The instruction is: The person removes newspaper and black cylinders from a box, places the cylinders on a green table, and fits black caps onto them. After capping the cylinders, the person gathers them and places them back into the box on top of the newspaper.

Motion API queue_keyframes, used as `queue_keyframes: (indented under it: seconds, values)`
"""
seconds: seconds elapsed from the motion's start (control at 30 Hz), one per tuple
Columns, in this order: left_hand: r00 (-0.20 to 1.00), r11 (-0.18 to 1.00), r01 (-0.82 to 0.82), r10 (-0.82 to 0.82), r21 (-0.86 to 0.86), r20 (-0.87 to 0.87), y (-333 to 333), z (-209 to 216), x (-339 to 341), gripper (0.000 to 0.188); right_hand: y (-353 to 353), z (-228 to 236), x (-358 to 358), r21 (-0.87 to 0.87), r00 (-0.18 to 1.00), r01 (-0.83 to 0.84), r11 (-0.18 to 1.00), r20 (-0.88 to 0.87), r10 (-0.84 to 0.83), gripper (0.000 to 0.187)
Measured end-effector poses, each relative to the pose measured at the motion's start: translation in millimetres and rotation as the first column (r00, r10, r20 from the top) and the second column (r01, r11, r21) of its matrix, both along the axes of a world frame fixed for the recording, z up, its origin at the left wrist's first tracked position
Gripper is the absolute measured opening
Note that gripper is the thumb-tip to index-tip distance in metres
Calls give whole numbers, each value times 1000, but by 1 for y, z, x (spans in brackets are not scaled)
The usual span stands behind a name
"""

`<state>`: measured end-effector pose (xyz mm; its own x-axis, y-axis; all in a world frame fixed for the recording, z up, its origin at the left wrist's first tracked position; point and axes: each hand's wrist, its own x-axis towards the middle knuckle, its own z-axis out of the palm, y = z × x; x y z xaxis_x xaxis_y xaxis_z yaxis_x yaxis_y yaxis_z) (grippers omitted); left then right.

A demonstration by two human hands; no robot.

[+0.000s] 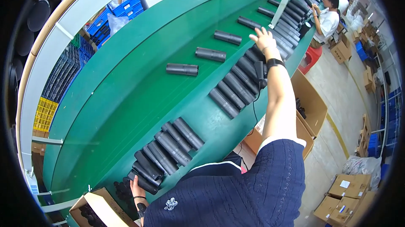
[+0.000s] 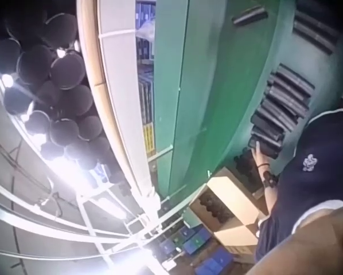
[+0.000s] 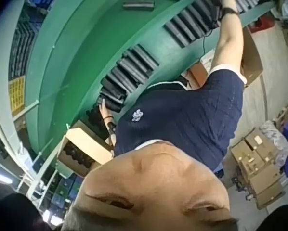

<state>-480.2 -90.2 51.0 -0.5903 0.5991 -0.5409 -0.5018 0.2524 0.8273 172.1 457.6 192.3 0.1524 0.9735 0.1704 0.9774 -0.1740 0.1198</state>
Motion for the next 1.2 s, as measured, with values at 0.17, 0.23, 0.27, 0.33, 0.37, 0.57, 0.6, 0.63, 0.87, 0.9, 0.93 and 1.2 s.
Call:
queue_keyframes:
  seconds: [0.17, 0.23, 0.27, 0.33, 0.37, 0.57, 0.6, 0.63, 0.87, 0.9, 0.93, 1.2]
  values:
    - [999, 999, -45, 45, -3, -14, -4, -3, 1, 39, -72, 16, 34, 245, 955, 181, 952, -277, -110, 74]
    - [997, 997, -80, 80, -9, -19, -7, -2, 2, 39, -110, 16, 35, -11, 878, 299, 954, -389, -280, 106]
    - [998, 998, -62, 61, -13, -17, -6, -4, 1, 39, -121, 13, 45, -125, 840, 319, 939, -422, -341, 112]
    - [1000, 999, -27, 26, -23, -3, 0, -4, 2, 39, -129, -19, 75, -12, 880, 261, 965, -408, -243, 94]
    - [1000, 999, -29, 29, -29, -3, -2, -3, 3, 39, -126, -30, 80, 33, 900, 217, 976, -393, -187, 86]
    - [1000, 1000, -23, 24, -4, 15, -3, -3, 3, 43, -128, -38, 64, 205, 905, 230, 951, -405, -132, 69]
    - [999, 999, -43, 43, -24, 16, -2, 1, 6, 43, -128, -40, 56, 294, 916, 238, 926, -385, -113, 64]
    - [1000, 1000, -24, 24, 1, -4, -5, 1, 5, 42, -129, -34, 43, 283, 917, 223, 933, -386, -102, 64]
    - [980, 989, 141, -132, 50, -151, -9, 7, 2, 48, -191, -6, -185, 384, 642, -324, 865, -583, 499, 19]
    - [952, 980, 194, -176, 47, -252, -17, 8, 2, 50, -210, -11, -234, 232, 497, -447, 864, -739, 456, 20]
    - [924, 973, 225, -194, 59, -329, -19, 21, 8, 59, -231, -24, -280, 199, 283, -552, 810, -869, 407, 21]
    - [751, 901, 429, -398, -69, -527, -42, 56, 39, 75, -405, -63, -500, -60, 51, -998, 31, -968, -245, 28]
